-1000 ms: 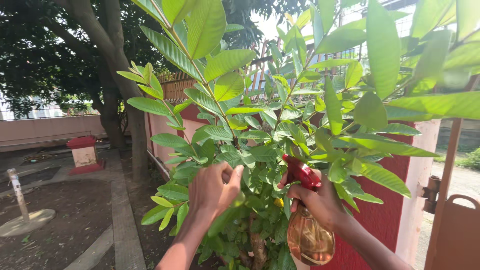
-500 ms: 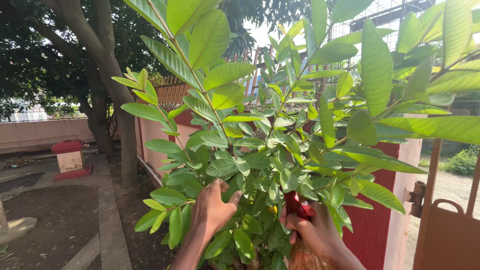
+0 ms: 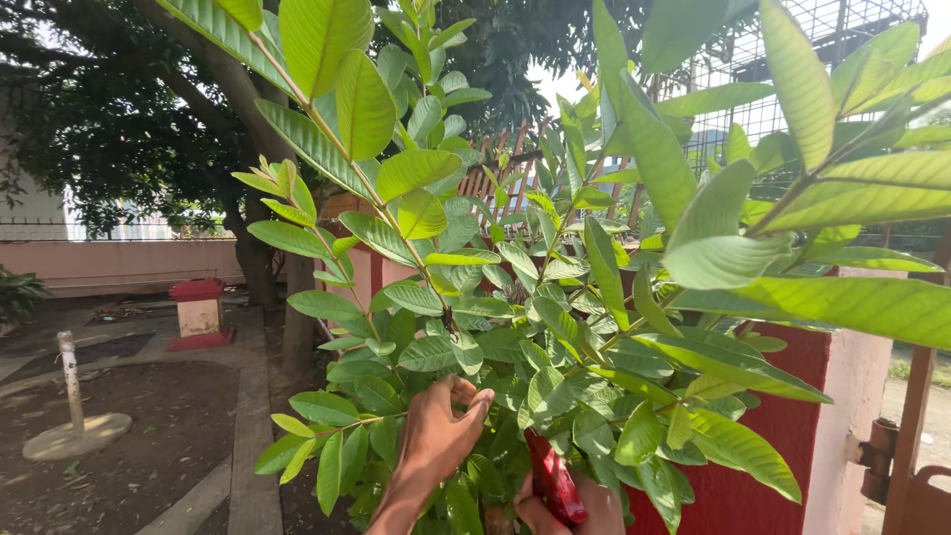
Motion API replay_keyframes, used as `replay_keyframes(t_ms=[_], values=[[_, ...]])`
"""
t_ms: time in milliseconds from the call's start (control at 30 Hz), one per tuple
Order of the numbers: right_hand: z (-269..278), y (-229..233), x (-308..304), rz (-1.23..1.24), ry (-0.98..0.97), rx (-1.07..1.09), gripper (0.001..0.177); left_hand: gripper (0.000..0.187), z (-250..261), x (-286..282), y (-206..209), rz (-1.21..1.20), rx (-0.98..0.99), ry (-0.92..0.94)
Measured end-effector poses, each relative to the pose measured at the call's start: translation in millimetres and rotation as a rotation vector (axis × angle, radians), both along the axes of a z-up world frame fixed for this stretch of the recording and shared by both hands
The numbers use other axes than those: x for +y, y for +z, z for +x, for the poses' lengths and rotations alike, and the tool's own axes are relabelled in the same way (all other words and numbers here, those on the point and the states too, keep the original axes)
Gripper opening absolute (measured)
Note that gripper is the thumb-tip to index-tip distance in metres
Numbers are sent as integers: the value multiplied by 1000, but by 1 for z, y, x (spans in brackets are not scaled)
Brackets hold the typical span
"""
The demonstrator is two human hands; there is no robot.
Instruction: The person sprays the leaves of a plant with a spray bottle and touches the leaves by hand.
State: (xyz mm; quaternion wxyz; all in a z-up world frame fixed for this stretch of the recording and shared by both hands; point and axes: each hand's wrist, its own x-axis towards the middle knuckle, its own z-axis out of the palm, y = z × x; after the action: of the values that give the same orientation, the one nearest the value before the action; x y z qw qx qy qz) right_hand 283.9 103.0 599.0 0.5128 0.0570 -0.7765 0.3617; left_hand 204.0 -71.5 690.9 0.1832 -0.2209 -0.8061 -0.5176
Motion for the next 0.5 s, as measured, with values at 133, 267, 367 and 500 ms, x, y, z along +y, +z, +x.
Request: replay_keyframes(t_ms=[133, 267, 367, 500], values=[[9, 13, -1, -99, 27, -402, 30, 39, 3, -6, 2, 25, 62, 55], [15, 20, -9, -119, 14, -437, 33, 33, 10, -16, 2, 61, 41, 83], [16, 22, -25, -167, 29, -304, 35, 33, 11, -27, -1, 30, 39, 57], [30, 32, -55, -457, 240, -370, 23, 34, -3, -39, -5, 0, 93, 14]])
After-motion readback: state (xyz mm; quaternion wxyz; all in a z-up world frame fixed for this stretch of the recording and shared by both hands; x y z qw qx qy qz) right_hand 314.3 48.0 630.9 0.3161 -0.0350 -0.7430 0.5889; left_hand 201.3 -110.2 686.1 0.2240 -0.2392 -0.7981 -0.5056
